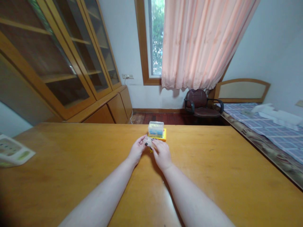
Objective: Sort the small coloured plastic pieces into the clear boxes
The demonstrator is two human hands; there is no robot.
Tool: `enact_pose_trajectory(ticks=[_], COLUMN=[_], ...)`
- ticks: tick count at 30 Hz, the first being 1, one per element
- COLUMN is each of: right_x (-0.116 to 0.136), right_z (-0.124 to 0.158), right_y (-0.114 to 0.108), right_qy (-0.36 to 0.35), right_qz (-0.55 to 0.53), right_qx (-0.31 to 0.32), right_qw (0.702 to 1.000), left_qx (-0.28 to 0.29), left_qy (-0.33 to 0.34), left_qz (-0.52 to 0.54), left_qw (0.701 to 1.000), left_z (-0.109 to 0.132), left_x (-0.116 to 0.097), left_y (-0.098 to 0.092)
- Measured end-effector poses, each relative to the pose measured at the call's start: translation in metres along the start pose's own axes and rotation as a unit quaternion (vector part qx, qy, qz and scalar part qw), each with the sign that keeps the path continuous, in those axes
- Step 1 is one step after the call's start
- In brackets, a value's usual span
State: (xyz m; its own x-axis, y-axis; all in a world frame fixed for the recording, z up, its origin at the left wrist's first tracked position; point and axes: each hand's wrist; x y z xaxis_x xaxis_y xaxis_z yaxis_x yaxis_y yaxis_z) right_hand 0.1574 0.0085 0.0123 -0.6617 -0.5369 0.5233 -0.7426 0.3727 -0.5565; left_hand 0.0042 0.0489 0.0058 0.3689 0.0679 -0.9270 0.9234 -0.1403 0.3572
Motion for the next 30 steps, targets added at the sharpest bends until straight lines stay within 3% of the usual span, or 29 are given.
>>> enact_pose_trajectory(ticks=[5,9,12,15,19,22,27,30], right_x=[0.002,0.005,0.004,0.000,-0.002,-0.001,-0.001,-0.002], right_z=[-0.003,-0.002,-0.001,-0.001,-0.001,-0.002,-0.002,-0.002], right_y=[-0.002,-0.001,0.002,0.004,0.004,0.004,0.005,0.006], right_qy=[0.012,0.017,0.037,0.063,0.072,0.075,0.093,0.102], right_qz=[-0.015,-0.009,-0.006,-0.016,-0.033,-0.044,-0.055,-0.059], right_qx=[0.026,0.012,-0.004,-0.013,-0.014,-0.011,-0.012,-0.012], right_qw=[0.999,1.000,0.999,0.998,0.997,0.996,0.994,0.993], left_qx=[0.010,0.002,-0.031,-0.104,-0.187,-0.219,-0.217,-0.208], left_qy=[0.013,0.031,0.066,0.089,0.027,0.012,-0.004,0.031], left_qz=[-0.019,-0.052,-0.105,-0.197,-0.371,-0.436,-0.551,-0.663], left_qw=[1.000,0.998,0.992,0.971,0.909,0.873,0.806,0.718], left_z=[0.004,0.003,-0.005,-0.015,-0.026,-0.031,-0.030,-0.021], left_x=[-0.004,-0.012,-0.024,-0.037,-0.040,-0.033,-0.030,-0.035], left_y=[0.003,0.003,-0.011,-0.041,-0.084,-0.101,-0.092,-0.072])
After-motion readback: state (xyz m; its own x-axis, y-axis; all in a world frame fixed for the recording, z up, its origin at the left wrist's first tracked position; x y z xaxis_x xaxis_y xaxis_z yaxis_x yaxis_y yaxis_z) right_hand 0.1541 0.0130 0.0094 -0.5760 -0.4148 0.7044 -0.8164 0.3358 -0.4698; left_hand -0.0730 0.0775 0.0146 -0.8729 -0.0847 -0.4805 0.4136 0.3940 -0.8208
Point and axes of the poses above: each hand's wrist, its own z-axis away from the middle knuckle, its own y-axis out of the palm, x = y × z, and after that the axes turned 1 degree about y, right-handed
